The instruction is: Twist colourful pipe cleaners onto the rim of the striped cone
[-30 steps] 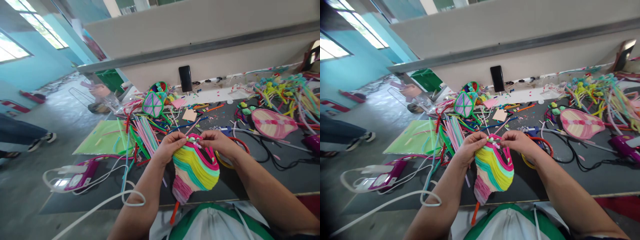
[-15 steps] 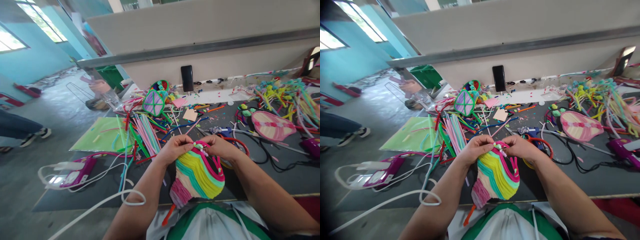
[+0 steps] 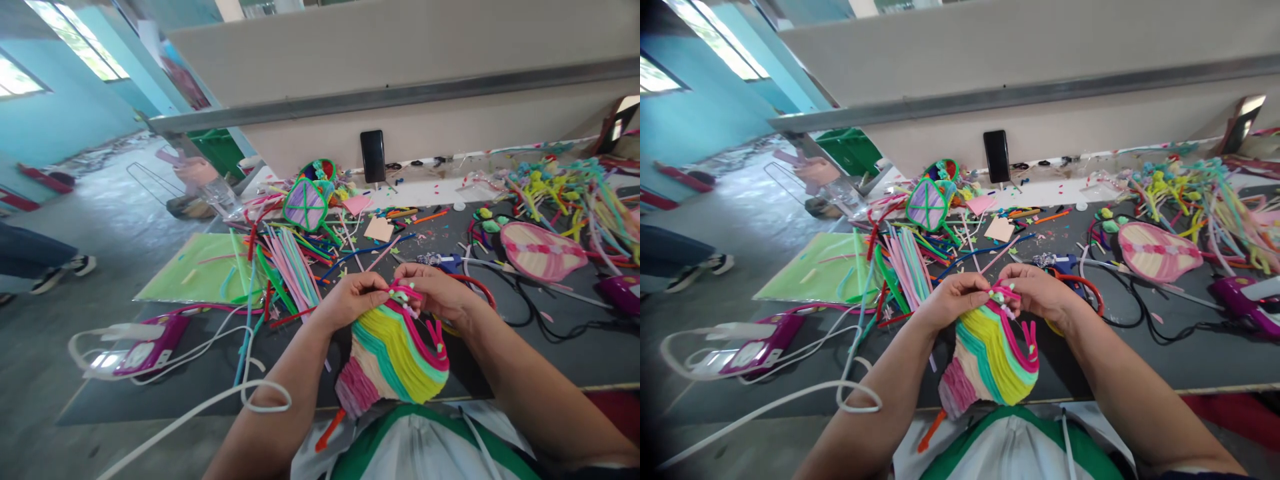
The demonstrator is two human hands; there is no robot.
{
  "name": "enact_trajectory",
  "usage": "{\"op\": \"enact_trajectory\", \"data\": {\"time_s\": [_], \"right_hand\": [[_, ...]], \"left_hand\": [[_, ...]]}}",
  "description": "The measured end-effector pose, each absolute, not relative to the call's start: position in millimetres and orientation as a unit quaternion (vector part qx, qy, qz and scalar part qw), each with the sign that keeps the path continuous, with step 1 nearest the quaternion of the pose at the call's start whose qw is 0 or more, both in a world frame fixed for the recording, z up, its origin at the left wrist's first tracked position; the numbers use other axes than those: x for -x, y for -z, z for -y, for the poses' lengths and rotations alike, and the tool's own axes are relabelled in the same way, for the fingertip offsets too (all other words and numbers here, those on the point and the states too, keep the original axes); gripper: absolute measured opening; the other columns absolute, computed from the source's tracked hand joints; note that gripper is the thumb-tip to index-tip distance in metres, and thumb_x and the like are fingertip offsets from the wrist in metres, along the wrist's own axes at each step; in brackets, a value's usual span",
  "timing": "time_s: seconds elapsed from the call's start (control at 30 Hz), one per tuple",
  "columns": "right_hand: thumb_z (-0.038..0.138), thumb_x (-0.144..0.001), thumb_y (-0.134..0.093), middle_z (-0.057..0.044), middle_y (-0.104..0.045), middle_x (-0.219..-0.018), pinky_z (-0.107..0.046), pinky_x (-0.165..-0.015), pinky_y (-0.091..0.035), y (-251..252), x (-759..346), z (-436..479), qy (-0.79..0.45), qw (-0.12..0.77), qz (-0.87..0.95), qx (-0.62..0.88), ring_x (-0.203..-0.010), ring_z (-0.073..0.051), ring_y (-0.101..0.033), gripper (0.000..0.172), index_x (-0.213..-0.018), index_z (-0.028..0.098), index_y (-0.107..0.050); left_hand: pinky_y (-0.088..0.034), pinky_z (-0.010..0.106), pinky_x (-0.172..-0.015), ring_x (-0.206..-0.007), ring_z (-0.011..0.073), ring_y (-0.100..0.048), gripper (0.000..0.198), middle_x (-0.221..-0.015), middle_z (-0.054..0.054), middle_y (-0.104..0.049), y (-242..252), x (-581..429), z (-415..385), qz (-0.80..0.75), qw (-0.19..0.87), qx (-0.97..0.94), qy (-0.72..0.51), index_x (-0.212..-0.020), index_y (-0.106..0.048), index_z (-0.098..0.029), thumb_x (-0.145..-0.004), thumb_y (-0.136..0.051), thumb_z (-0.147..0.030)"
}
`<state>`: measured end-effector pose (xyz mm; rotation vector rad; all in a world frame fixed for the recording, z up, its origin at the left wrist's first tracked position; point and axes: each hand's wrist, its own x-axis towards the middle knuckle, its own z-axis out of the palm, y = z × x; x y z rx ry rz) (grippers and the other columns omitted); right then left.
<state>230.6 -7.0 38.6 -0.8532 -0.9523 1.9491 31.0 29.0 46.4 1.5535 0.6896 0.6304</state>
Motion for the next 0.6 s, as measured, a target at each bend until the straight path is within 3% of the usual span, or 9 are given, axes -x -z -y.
{"op": "enact_trajectory", "data": {"time_s": [0.33, 0.5, 0.6], "right_hand": [[0.010, -0.059, -0.069, 0.006, -0.055, -0.052, -0.015, -0.040, -0.037, -10.9, -226.1, -2.3, -0.842, 0.376, 0.267, 0.279, -0.039, -0.005, -0.044, 0.023, -0.079, 0.015, -0.059], [0.015, -0.058, -0.071, 0.004, -0.058, -0.056, -0.020, -0.050, -0.042, -14.4, -218.4, 2.8, -0.848, 0.367, 0.223, 0.310, -0.047, -0.008, -0.050, 0.019, -0.073, 0.015, -0.061], [0.011, -0.051, -0.071, 0.002, -0.063, -0.060, -0.023, -0.056, -0.045, -15.1, -216.6, 3.8, -0.844, 0.372, 0.226, 0.315, -0.050, -0.009, -0.054, 0.027, -0.076, 0.015, -0.064]], "left_hand": [[-0.038, 0.022, -0.062, -0.067, 0.0118, -0.050, 0.023, -0.072, 0.002, -0.057, -44.1, -30.5, -29.5, -0.302, 0.566, -0.710, -0.290, -0.079, -0.065, -0.013, -0.077, -0.065, -0.036], [-0.039, 0.022, -0.063, -0.068, 0.0119, -0.051, 0.020, -0.074, 0.002, -0.058, -47.1, -29.3, -29.6, -0.297, 0.544, -0.728, -0.292, -0.081, -0.065, -0.014, -0.080, -0.063, -0.034], [-0.039, 0.021, -0.063, -0.069, 0.0118, -0.051, 0.019, -0.074, 0.002, -0.058, -47.6, -28.9, -30.9, -0.296, 0.528, -0.739, -0.296, -0.081, -0.066, -0.014, -0.081, -0.061, -0.032]]}}
